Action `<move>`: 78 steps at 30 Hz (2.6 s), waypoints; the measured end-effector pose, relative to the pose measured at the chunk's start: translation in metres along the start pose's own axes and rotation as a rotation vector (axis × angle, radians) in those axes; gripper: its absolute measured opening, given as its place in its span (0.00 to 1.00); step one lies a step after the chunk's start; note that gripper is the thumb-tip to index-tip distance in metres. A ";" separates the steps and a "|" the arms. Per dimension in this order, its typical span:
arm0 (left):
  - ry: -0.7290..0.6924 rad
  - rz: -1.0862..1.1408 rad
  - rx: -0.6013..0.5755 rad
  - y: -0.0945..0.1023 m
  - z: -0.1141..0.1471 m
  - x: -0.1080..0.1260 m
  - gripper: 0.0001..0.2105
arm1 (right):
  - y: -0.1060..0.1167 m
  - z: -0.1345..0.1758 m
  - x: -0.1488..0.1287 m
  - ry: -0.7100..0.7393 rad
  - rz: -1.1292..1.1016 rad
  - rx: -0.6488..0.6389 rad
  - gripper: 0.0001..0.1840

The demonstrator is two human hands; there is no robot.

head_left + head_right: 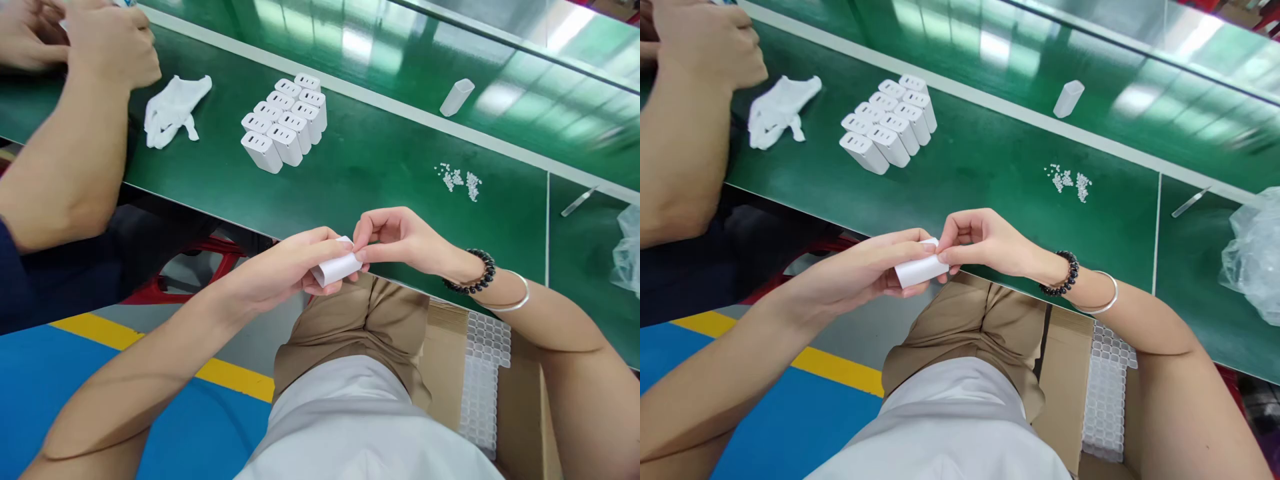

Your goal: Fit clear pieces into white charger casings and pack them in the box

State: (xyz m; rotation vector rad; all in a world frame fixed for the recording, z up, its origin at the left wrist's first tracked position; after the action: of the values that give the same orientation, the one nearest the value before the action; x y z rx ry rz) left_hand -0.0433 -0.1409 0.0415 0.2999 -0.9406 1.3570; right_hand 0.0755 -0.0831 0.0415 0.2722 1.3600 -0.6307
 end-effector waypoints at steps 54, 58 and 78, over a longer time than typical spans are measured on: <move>-0.376 -0.260 0.125 -0.003 0.013 0.057 0.20 | 0.001 0.020 -0.057 0.586 0.457 0.021 0.05; -0.361 -0.269 0.111 -0.003 0.011 0.056 0.18 | 0.000 0.018 -0.057 0.586 0.468 0.003 0.04; -0.394 -0.242 0.156 -0.001 0.008 0.049 0.18 | 0.003 0.016 -0.054 0.540 0.485 0.002 0.03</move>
State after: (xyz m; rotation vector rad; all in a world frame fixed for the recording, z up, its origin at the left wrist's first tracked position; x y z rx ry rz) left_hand -0.0494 -0.1126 0.0815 0.7979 -1.0826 1.1683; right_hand 0.0860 -0.0753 0.0964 0.7887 1.7226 -0.1485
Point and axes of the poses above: each hand's wrist, its own z-axis away from the middle knuckle, its own y-axis out of the back of the hand, x = y × z, the point moved 6 cm from there along -z, towards the middle knuckle, and after that the axes turned 4 degrees about z, right-handed, at the moved point
